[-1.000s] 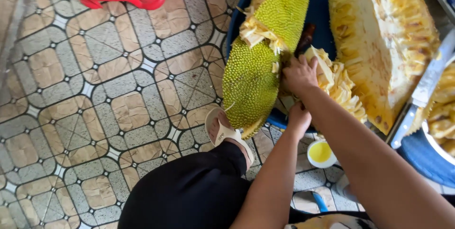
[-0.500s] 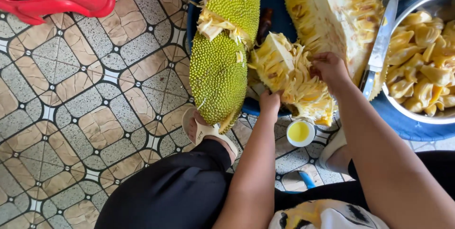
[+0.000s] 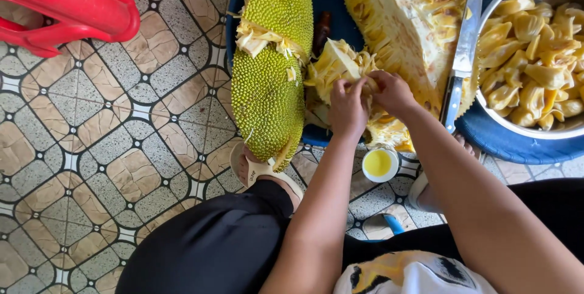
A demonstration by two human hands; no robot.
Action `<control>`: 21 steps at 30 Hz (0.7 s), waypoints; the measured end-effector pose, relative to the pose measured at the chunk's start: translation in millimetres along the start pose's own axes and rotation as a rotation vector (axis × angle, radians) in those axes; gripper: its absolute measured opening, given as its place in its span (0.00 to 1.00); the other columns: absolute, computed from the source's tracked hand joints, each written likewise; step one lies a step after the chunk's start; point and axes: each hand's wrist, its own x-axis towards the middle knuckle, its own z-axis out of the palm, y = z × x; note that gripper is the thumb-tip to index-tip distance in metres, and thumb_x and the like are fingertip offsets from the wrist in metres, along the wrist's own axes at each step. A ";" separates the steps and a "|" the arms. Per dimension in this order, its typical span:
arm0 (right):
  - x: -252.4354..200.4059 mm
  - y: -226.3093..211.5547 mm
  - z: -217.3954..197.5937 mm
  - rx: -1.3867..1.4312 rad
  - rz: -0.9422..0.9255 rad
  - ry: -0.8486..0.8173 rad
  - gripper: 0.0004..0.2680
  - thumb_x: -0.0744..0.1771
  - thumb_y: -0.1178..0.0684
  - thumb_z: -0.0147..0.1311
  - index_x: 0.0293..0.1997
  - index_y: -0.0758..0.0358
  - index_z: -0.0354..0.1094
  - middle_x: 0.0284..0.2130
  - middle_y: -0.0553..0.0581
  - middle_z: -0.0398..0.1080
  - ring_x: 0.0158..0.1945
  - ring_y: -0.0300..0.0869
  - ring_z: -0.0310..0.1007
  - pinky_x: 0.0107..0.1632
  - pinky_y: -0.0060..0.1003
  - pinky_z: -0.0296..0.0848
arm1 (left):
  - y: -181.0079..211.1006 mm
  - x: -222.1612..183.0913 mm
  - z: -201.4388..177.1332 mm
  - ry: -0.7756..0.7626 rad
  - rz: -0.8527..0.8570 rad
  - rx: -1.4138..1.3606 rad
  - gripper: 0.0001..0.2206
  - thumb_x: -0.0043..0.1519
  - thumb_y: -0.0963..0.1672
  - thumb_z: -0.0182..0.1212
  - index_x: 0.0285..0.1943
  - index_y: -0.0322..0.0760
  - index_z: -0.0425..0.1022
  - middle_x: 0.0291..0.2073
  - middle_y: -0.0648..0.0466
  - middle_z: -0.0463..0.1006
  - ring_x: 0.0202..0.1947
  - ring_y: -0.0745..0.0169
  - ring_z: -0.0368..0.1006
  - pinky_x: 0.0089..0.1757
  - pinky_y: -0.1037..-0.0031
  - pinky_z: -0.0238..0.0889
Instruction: Extracting fruit pods from a large jackfruit using a knife and hands
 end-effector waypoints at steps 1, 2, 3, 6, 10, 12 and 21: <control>-3.0 -12.5 -4.4 -0.028 -0.014 -0.031 0.23 0.59 0.47 0.68 0.61 0.36 0.71 0.44 0.58 0.71 0.49 0.55 0.76 0.54 0.50 0.76 | -2.4 -0.7 0.4 -0.008 -0.001 0.010 0.17 0.60 0.43 0.68 0.59 0.48 0.75 0.52 0.50 0.65 0.54 0.47 0.71 0.36 0.63 0.78; -5.8 -24.9 -8.5 -0.057 -0.027 -0.061 0.23 0.58 0.48 0.68 0.59 0.37 0.71 0.42 0.57 0.71 0.48 0.55 0.77 0.55 0.49 0.75 | -5.3 -1.4 0.8 -0.016 -0.003 0.020 0.18 0.60 0.43 0.69 0.59 0.48 0.75 0.52 0.50 0.65 0.53 0.48 0.72 0.35 0.63 0.78; -15.3 -34.4 -15.9 -0.056 -0.025 -0.062 0.23 0.58 0.48 0.68 0.59 0.37 0.71 0.42 0.57 0.71 0.48 0.55 0.77 0.55 0.49 0.75 | -11.4 -5.2 2.8 -0.019 -0.003 0.020 0.18 0.60 0.43 0.69 0.59 0.48 0.75 0.52 0.50 0.65 0.53 0.48 0.72 0.35 0.63 0.78; -32.3 -57.6 -38.5 0.095 -0.102 -0.113 0.20 0.56 0.55 0.65 0.54 0.56 0.74 0.38 0.71 0.71 0.44 0.63 0.76 0.48 0.52 0.76 | -24.6 -6.3 10.7 0.032 0.002 -0.042 0.12 0.63 0.38 0.61 0.54 0.44 0.78 0.47 0.50 0.65 0.43 0.46 0.77 0.36 0.63 0.78; -31.8 -56.9 -39.6 0.182 0.176 -0.157 0.10 0.65 0.40 0.56 0.44 0.48 0.75 0.35 0.57 0.73 0.44 0.51 0.75 0.48 0.48 0.72 | -28.6 -13.4 10.4 0.077 0.031 0.014 0.14 0.62 0.36 0.62 0.53 0.46 0.77 0.44 0.52 0.63 0.38 0.48 0.76 0.32 0.65 0.76; -19.1 -52.9 -37.2 0.046 0.202 -0.144 0.10 0.66 0.34 0.55 0.41 0.40 0.76 0.33 0.53 0.75 0.45 0.50 0.76 0.49 0.47 0.72 | -22.9 -13.2 4.2 0.091 0.039 0.013 0.14 0.62 0.35 0.62 0.53 0.46 0.77 0.44 0.53 0.62 0.37 0.48 0.76 0.32 0.66 0.75; -5.0 -48.4 -25.3 -0.988 -0.261 -0.456 0.12 0.62 0.38 0.55 0.44 0.44 0.80 0.40 0.51 0.81 0.48 0.47 0.81 0.51 0.40 0.80 | -29.6 -11.4 7.0 0.057 0.005 -0.057 0.17 0.60 0.33 0.60 0.53 0.48 0.73 0.46 0.51 0.59 0.39 0.41 0.74 0.31 0.59 0.74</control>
